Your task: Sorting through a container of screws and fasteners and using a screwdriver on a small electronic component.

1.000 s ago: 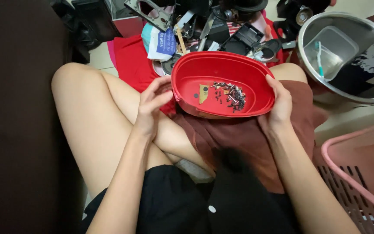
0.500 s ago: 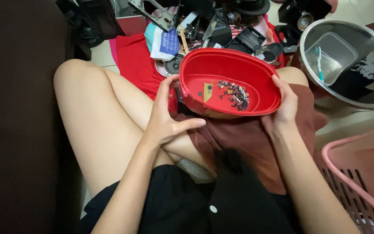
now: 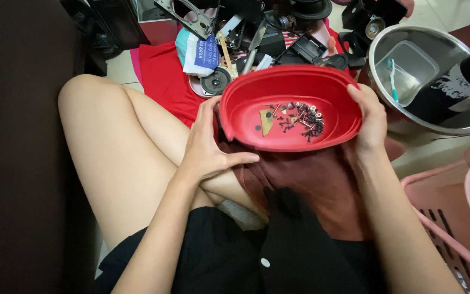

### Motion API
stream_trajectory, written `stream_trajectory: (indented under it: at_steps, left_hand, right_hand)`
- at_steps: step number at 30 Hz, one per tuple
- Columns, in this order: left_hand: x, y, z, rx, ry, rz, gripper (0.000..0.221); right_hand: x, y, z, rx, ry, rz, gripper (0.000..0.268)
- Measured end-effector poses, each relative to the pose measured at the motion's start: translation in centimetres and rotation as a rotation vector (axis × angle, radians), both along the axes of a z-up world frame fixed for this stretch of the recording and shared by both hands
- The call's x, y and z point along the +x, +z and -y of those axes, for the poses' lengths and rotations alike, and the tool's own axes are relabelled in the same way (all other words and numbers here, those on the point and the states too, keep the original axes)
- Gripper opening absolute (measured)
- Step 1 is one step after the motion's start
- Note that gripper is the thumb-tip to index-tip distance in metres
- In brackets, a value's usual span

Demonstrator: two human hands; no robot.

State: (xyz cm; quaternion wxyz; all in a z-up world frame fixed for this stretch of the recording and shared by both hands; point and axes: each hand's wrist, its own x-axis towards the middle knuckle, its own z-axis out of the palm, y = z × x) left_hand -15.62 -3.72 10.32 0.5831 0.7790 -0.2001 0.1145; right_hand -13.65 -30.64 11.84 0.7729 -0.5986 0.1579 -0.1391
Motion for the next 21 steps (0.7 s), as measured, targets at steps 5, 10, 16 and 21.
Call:
stream_trajectory:
  at_steps: [5,10,16,21]
  left_hand:
    - [0.0,0.1,0.2,-0.017,0.002,0.008,0.109]
    - [-0.4,0.7,0.2,-0.070,-0.010,0.006,0.110]
    - [-0.9,1.2,0.4,-0.293,-0.067,-0.038,0.112]
    - [-1.2,1.1,-0.4,-0.367,-0.041,-0.002,0.124]
  right_hand:
    - [-1.0,0.7,-1.0,-0.039,-0.004,0.049,0.017]
    - [-0.5,0.0,-1.0,-0.058,0.006,0.098,0.017]
    - [-1.8,1.8,-4.0,-0.101,-0.014,0.200,0.020]
    - [-1.7,3.1,-5.8,0.146,0.009,0.041,0.036]
